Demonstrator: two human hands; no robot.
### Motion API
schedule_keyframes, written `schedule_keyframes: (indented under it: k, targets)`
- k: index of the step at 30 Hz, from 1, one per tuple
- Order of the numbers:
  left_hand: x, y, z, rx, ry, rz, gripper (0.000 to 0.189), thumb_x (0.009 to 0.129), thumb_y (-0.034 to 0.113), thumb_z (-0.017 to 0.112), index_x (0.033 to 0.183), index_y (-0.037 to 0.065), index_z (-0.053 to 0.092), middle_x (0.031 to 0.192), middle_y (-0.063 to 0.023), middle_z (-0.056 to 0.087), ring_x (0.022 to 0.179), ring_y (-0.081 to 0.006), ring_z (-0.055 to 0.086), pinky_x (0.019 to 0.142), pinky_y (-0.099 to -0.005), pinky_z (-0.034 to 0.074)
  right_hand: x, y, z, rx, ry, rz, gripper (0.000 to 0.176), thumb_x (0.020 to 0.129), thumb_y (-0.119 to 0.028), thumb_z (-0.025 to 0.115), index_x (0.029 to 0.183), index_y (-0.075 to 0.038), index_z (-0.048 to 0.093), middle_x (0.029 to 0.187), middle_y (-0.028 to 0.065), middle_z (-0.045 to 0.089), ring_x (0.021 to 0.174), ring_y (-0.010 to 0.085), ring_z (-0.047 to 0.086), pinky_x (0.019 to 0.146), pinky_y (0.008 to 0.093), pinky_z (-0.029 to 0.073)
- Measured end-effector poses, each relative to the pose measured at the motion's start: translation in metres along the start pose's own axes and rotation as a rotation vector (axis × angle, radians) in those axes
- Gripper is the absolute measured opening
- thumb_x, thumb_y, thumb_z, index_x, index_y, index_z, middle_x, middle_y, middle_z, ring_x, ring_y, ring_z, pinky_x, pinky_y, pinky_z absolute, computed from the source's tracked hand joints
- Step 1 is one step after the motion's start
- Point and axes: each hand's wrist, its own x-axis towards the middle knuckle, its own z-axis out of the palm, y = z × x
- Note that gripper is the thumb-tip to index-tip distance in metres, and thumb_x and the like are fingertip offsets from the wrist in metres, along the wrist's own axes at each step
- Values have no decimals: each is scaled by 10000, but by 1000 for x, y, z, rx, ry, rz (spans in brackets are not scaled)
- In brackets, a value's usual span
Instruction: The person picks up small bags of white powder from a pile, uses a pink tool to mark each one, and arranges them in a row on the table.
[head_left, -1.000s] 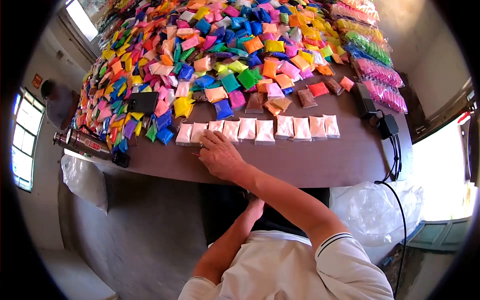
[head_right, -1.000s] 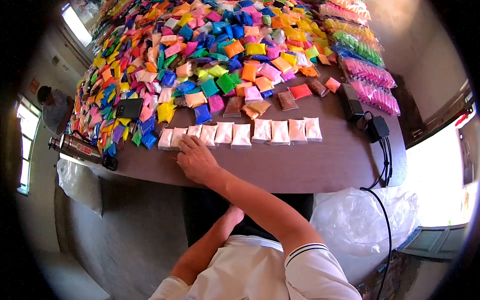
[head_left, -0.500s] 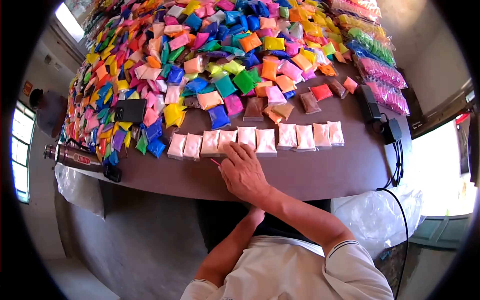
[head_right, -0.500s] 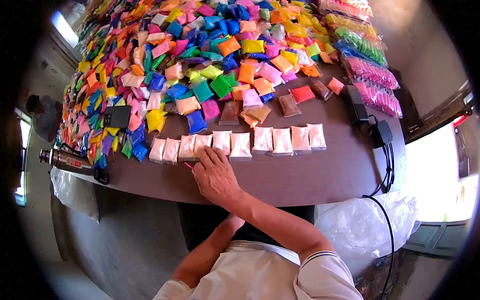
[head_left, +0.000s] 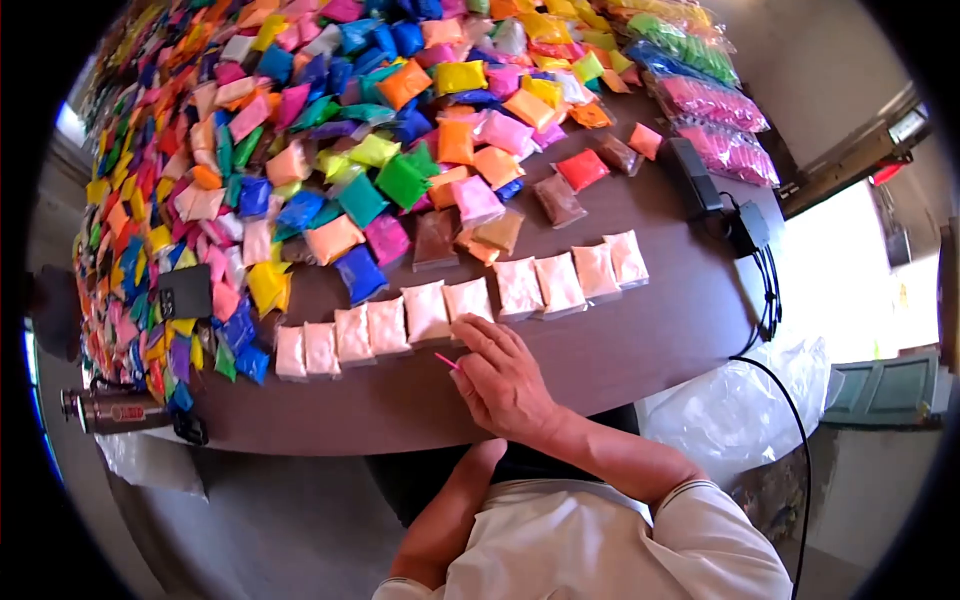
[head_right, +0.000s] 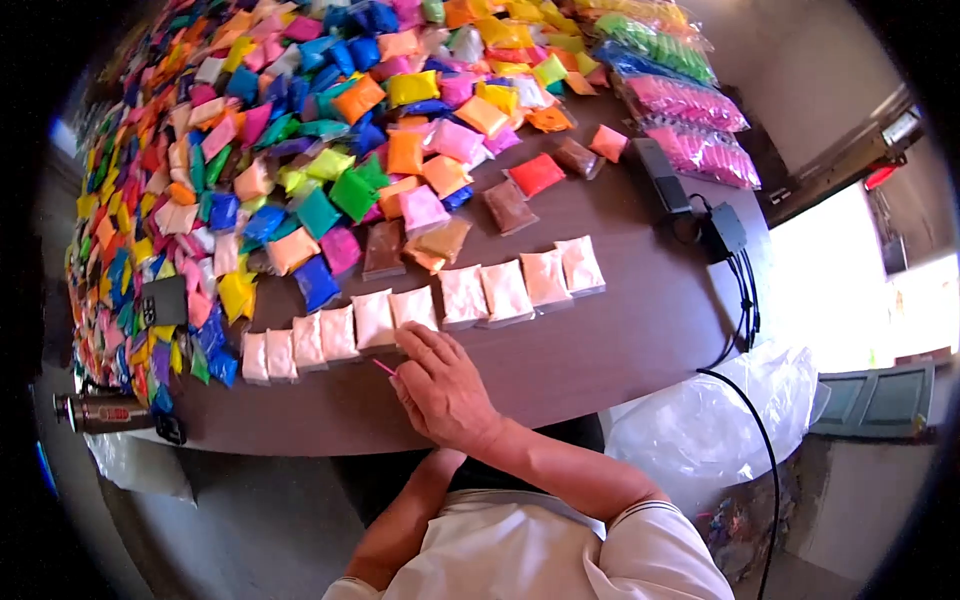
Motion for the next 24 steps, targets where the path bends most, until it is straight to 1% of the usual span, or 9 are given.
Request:
schedule_keyframes:
  k: [4,7,12,15,18,20,21,23,24]
  targets:
    - [3,4,-2,10,-9,-12,414,955,308,446,1304,99,368,1309,-56,407,1182,-164,388,969,-331,341,3,7,-27,-1,45,85,112,824,-69,577,799,25,523,1180,209,528,1137,384,492,926,452,409]
    - [2,6,-5,14,-16,-18,409,954,308,447,1298,99,371,1300,-56,410,1173,-163,391,962,-330,343,1,22,-45,-126,98,182,103,827,-73,568,818,19,520,1192,202,524,1152,385,478,934,446,403]
    - [-1,7,-12,27,-10,-35,402,953,309,450,1288,100,377,1285,-55,416,1158,-163,396,950,-329,346,-9,40,-45,-186,24,188,97,837,-68,564,845,18,520,1191,191,526,1164,380,464,951,438,389]
    - [-2,5,-12,27,-6,-40,397,952,309,451,1282,100,380,1277,-55,419,1149,-162,399,942,-328,348,-9,46,-52,-92,52,199,97,838,-66,566,856,22,531,1180,199,533,1156,385,468,959,441,380]
    - [-2,3,-11,29,-7,-43,393,951,310,453,1276,101,383,1268,-55,422,1140,-162,402,935,-327,349,-3,58,-73,-133,145,239,78,812,-37,577,831,27,538,1166,219,538,1155,391,465,954,447,380]
    - [-2,3,-10,35,-11,-45,390,950,310,454,1272,101,385,1262,-54,425,1134,-161,404,930,-326,351,-2,74,-89,-318,288,279,90,837,-53,558,847,36,543,1179,217,542,1161,395,464,959,440,381]
    - [-1,5,-10,31,-10,-41,388,949,310,454,1270,101,386,1259,-54,426,1131,-161,405,928,-326,351,-3,81,-94,-315,291,274,90,837,-53,558,847,36,543,1179,217,542,1161,395,464,959,440,381]
    - [-3,5,-12,33,-7,-44,385,949,310,455,1266,101,389,1253,-54,428,1125,-161,407,923,-325,352,-8,97,-97,-393,313,397,114,864,-71,530,888,38,552,1197,200,540,1164,386,467,959,432,385]
    - [-3,6,-12,33,-8,-41,384,948,310,456,1264,102,390,1250,-54,429,1122,-161,408,920,-325,353,-13,103,-95,-389,313,391,114,864,-71,530,888,38,552,1197,200,540,1164,386,467,959,432,385]
